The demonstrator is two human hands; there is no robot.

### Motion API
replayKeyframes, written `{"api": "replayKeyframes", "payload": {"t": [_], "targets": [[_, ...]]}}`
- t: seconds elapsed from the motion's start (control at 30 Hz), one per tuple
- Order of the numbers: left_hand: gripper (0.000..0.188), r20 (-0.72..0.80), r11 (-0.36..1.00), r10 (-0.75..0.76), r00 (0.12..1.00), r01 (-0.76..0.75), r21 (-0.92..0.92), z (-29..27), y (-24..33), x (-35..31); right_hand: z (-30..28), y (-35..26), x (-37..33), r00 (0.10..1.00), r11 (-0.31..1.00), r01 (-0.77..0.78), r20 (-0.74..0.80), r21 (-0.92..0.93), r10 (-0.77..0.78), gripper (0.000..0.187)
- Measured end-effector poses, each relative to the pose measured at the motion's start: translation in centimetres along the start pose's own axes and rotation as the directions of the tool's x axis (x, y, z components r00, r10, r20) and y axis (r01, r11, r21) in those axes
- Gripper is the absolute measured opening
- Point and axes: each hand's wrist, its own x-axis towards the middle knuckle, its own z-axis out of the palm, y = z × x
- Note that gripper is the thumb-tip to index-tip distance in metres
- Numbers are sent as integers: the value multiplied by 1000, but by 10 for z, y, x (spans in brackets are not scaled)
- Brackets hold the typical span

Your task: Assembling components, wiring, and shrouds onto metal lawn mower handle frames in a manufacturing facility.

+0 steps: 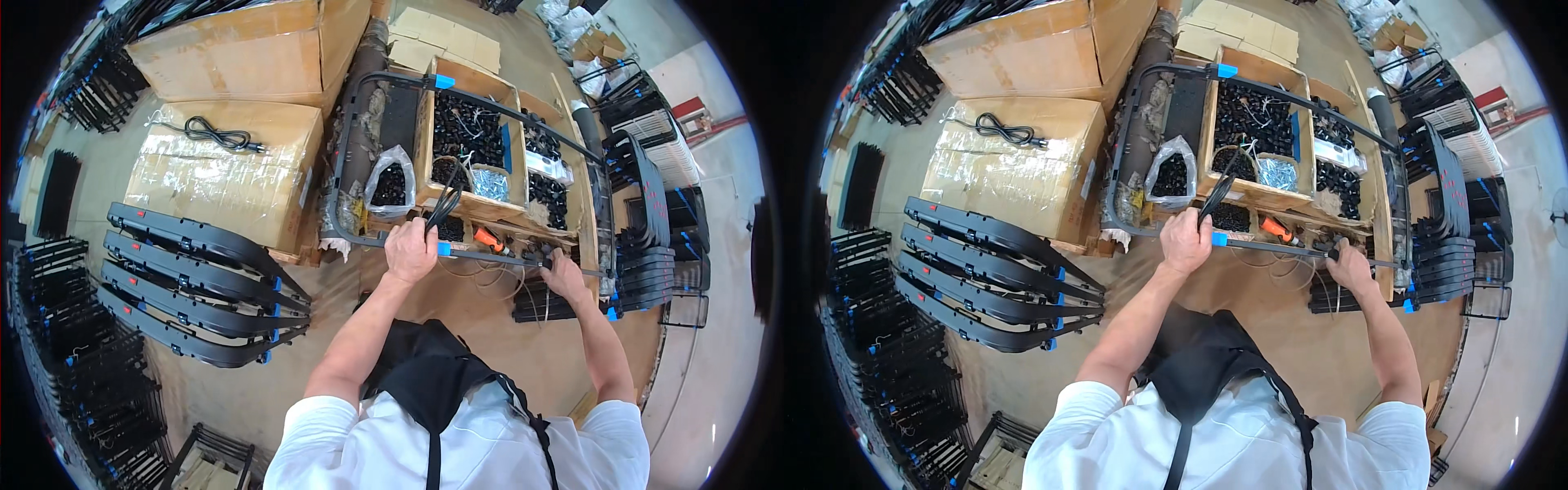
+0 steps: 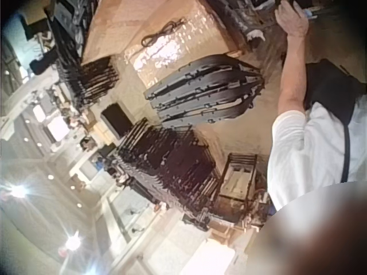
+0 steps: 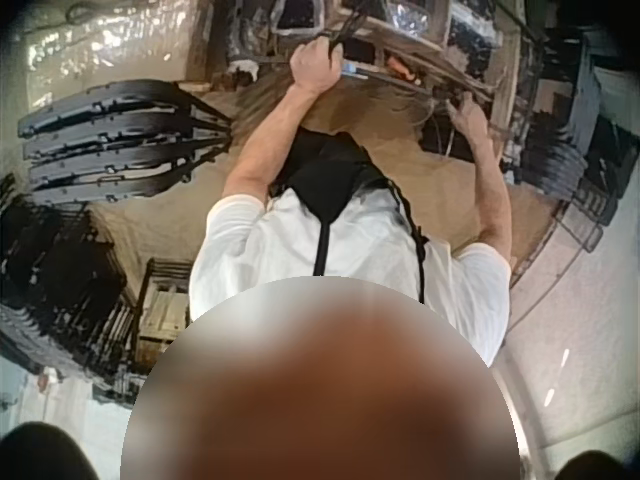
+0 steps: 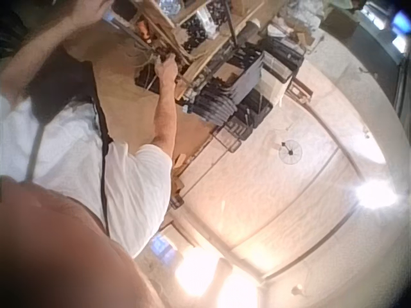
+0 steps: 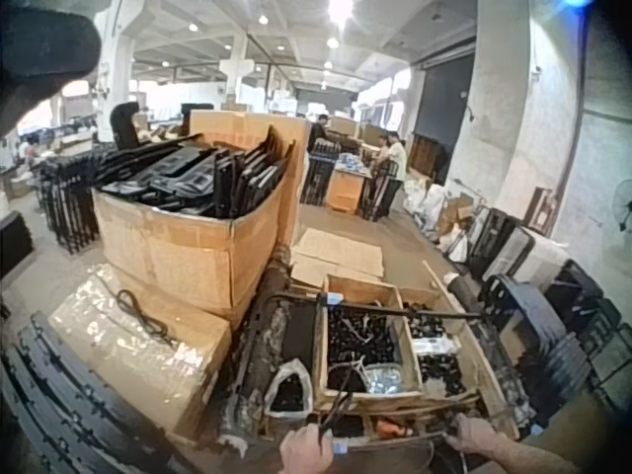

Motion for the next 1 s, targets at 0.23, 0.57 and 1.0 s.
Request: {"api": "replayKeyframes", "payload": {"t": [0.23,0.57,1.0], "targets": [[21,48,994,-4,999,-1,111,-2,-3,-4,-12,-18,19,980,981,-76,166,-178,106,48],[20,57,999,3,998,-5,37,-1,-2,-2,-6,2,7,964,947,114,266,-301,-32,47],[23,107,998,-19,994,13,56,0,0,-1,19,20,17,929,926,-319,126,-199,347,62]]}}
